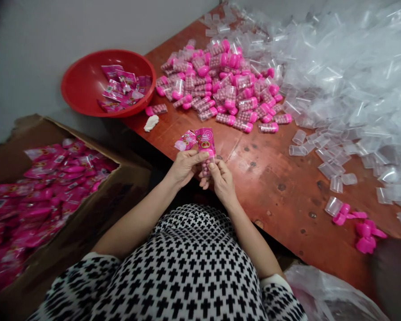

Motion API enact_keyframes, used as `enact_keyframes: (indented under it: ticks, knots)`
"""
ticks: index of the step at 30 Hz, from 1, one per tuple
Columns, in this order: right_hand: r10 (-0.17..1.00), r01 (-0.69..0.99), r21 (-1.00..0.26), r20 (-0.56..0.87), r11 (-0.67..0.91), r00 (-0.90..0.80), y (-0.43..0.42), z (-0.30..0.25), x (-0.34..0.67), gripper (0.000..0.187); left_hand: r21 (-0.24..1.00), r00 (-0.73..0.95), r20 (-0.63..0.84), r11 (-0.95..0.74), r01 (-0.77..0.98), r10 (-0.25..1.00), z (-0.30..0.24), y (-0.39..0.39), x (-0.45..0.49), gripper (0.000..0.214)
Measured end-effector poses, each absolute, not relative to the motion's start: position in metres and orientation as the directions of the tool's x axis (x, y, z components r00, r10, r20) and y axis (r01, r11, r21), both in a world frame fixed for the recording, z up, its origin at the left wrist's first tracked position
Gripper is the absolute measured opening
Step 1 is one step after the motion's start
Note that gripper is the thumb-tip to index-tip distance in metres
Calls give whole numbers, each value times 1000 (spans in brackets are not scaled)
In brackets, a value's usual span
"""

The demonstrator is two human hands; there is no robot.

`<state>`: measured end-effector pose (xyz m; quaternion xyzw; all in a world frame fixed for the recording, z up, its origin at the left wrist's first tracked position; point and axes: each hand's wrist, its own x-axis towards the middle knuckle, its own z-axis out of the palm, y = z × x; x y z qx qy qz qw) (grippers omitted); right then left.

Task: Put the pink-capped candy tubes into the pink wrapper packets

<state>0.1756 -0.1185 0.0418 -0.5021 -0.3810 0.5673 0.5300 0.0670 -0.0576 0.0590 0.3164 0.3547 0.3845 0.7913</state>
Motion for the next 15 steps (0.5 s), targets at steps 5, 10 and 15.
enact_keyframes:
  ticks: [5, 10, 15]
  knots:
    - [979, -105, -990, -114, -97, 172, -120, 42, 174, 29, 784, 395, -291, 454, -423, 871, 60, -61, 70, 31]
    - [965, -193, -979, -105, -58, 239, -123, 35, 168, 27, 755, 456, -295, 497, -427, 840, 60, -67, 73, 33]
    - [964, -160, -986, -75, -34, 254, -124, 32, 168, 24, 856, 378, -255, 389, -340, 890, 58, -72, 71, 34]
